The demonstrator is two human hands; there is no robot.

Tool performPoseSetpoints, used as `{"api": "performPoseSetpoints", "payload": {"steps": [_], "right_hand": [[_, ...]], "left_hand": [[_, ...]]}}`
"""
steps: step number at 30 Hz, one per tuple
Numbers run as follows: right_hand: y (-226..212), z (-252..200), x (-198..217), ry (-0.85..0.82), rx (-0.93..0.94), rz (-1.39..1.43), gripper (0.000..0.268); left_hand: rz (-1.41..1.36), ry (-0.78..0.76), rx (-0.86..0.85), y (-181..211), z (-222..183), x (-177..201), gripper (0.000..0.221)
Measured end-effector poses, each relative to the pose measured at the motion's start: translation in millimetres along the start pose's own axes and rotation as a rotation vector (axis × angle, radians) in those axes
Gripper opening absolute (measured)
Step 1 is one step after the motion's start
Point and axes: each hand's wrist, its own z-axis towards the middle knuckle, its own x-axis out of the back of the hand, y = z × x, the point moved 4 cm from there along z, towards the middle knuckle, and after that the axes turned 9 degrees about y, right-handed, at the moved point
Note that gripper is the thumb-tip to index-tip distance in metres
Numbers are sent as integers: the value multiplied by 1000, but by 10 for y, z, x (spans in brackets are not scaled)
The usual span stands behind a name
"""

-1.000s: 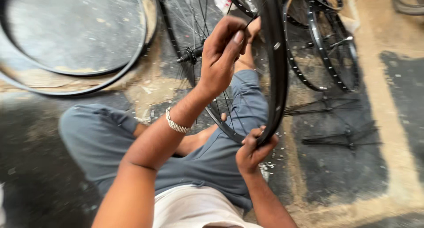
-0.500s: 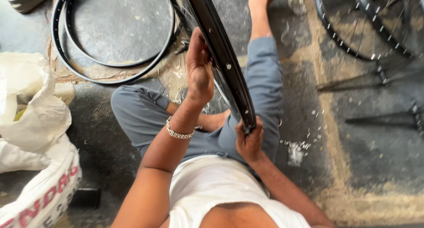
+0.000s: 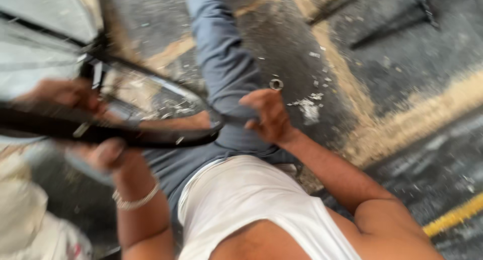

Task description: The person threads spokes through a bicycle rim and hub, tightening them into the rim holes by hand.

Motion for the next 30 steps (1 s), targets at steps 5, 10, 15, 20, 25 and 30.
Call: {"api": "performPoseSetpoints", "payload": {"steps": [5, 10, 15, 20, 25, 30], "right_hand": [[1307, -1114, 594, 181, -868, -298, 24], [2033, -1824, 861, 174, -918, -575, 27], [2060, -1926, 627, 12, -751, -637, 36], [2086, -1748, 533, -131, -693, -613, 19], [2344, -1716, 503, -324, -792, -693, 13], [2327, -1645, 602, -130, -798, -423, 24]], "left_hand": [[13, 24, -35, 185, -32, 54, 96], [21, 28, -58, 237, -43, -2, 91], [49, 21, -80, 388, -93, -68, 86], [179, 24, -197, 756, -124, -87, 83], [274, 25, -167, 398, -246, -161, 92], [185, -45, -271, 338, -286, -416, 113]]}}
